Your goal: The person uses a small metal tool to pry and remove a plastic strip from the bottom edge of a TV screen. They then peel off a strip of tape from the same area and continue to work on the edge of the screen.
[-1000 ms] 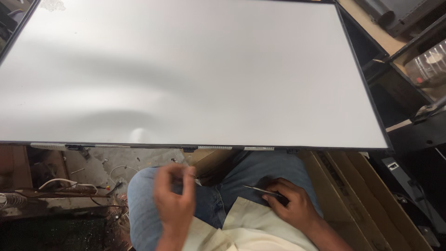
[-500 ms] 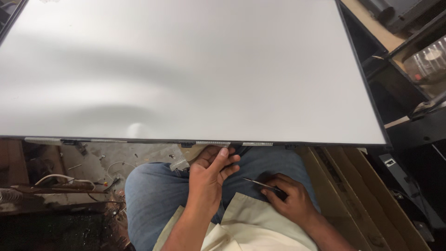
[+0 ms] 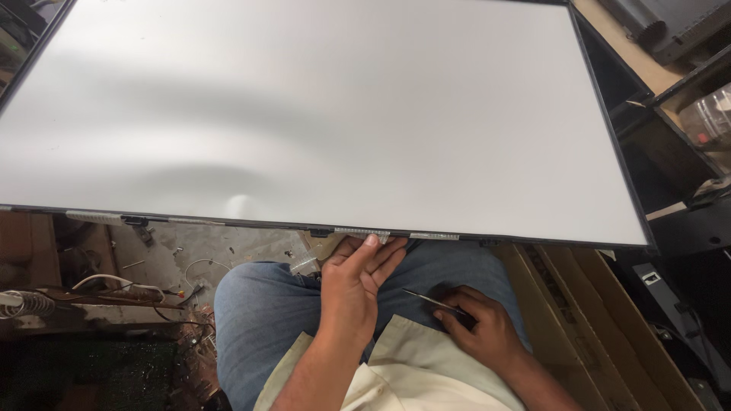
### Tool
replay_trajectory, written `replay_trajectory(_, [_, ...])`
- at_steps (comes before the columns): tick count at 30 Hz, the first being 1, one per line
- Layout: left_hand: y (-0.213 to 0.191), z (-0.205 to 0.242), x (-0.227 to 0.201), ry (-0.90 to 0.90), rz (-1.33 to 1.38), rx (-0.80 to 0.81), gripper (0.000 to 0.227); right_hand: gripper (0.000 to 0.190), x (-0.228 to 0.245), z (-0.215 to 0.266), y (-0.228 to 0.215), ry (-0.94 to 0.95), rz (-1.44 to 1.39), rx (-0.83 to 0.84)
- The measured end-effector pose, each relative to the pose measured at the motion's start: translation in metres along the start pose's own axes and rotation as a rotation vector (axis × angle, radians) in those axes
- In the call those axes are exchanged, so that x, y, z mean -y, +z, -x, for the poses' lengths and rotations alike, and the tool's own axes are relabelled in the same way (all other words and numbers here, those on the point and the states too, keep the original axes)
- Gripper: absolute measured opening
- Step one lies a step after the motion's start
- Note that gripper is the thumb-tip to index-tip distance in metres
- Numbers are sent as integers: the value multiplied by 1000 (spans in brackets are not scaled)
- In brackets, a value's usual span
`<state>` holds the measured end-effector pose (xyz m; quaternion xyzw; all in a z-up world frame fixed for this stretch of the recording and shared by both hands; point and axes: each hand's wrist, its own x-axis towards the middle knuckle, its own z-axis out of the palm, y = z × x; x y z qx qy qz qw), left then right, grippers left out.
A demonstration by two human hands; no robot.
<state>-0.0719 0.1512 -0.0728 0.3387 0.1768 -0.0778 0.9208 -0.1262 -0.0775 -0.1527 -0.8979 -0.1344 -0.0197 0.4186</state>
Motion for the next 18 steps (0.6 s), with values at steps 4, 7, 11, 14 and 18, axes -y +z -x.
replay_trajectory(4, [5,1,-11,-42,40,-29,29,15,1,-1,-1,-24,-9,-11])
replay_trajectory(7, [6,1,-16,-33,46,12,32,14,2,-1,-1,2,1,-4])
replay_trajectory(11, [4,3,-14,-44,16,5,33,14,3,-1,-2,-2,20,-18])
replay_trajectory(14, [-4,8,-7,-65,-43,-8,36,14,3,-3,-1,-45,21,-27])
replay_trajectory(18, [-18,21,-5,-59,-610,-35,38,12,5,-1,-3,-9,33,-8])
